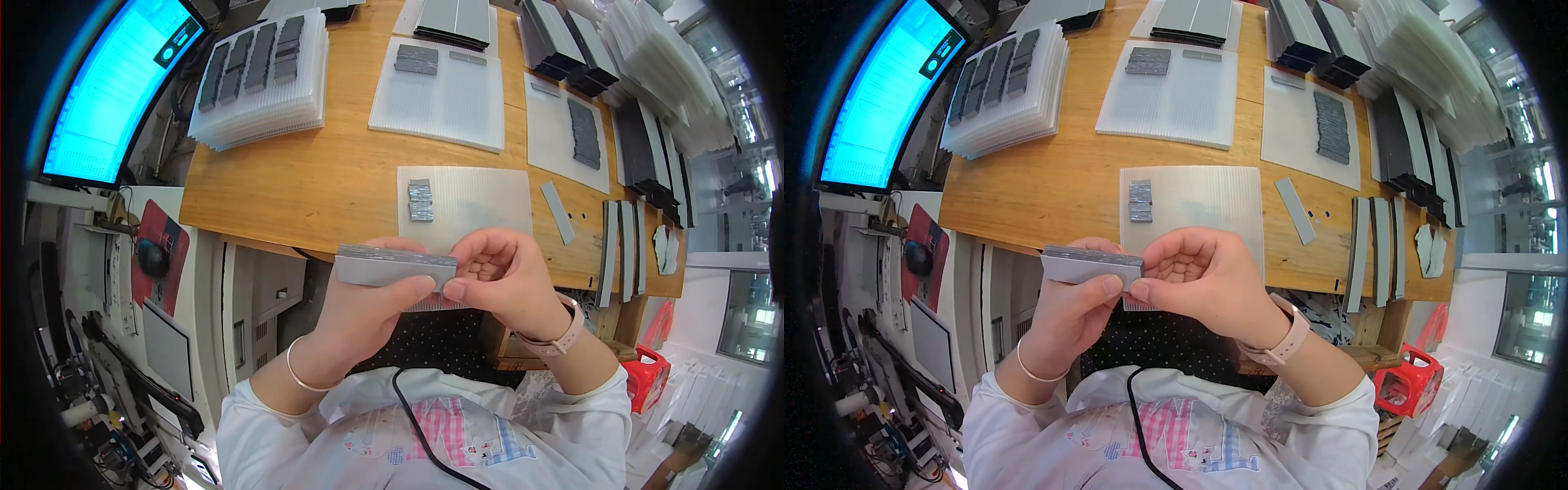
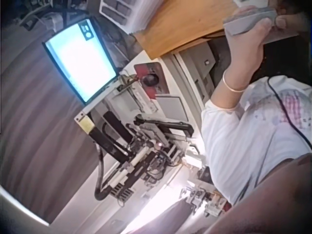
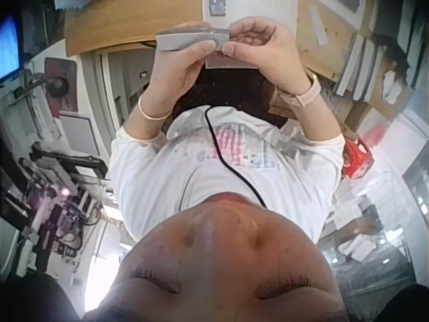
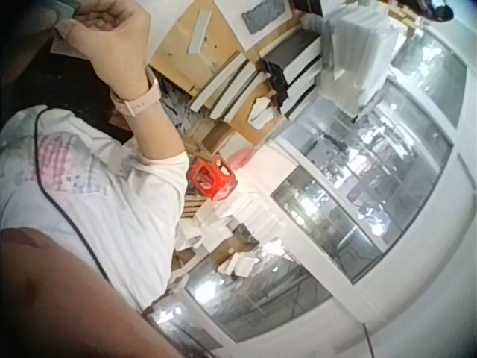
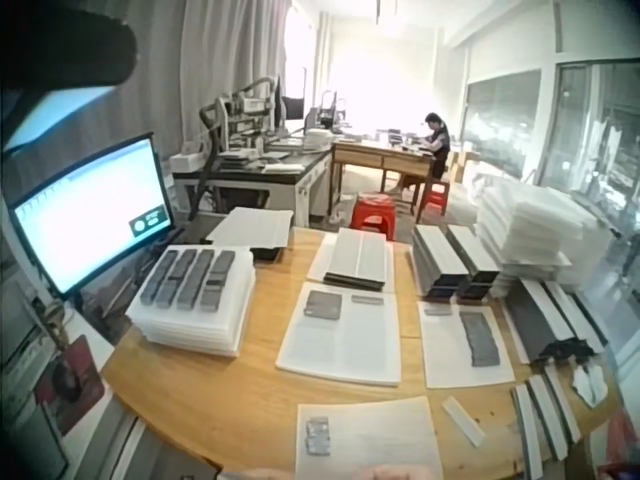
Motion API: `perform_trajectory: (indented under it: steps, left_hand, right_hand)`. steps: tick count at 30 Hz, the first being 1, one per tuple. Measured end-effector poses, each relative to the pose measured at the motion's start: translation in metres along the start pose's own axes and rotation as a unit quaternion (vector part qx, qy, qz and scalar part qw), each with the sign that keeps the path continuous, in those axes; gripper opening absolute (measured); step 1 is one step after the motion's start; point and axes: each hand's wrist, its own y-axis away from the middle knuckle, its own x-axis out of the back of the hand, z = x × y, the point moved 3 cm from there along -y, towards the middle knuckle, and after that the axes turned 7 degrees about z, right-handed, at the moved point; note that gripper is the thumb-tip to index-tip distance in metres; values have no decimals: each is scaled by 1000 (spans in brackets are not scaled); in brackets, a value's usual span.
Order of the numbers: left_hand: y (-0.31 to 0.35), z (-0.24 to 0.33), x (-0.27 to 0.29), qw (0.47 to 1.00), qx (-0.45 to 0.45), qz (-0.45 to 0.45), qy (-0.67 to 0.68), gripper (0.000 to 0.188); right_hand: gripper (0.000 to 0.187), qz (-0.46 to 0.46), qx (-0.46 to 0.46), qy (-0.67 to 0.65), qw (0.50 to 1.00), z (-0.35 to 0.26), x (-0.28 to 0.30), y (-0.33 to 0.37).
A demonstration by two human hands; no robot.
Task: The person picks up small metal plates from plastic trays on the workbench and stacks them one by one against a metal bar.
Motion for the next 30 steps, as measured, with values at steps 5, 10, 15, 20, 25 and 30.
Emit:
perform_trajectory:
  steps: [5,10,15,20,25,30]
  left_hand:
    - [-7,1,5,1000,4,-12,26,26]
    - [-12,1,8,999,-23,10,43,29]
    - [-17,5,13,998,-58,22,-10,29]
    - [-17,4,14,999,-48,-8,3,28]
    - [-17,7,8,998,-26,-19,55,27]
    - [-21,5,11,999,-7,-38,38,28]
  right_hand:
    - [21,14,-7,7,1000,1,0,-7]
    - [20,41,-18,14,999,1,-3,-13]
    - [20,43,33,89,995,-6,-6,-18]
    - [21,7,26,88,996,-12,-9,-18]
    - [22,-11,-6,61,998,-10,-6,-22]
    - [20,-14,-25,25,999,-8,-1,-27]
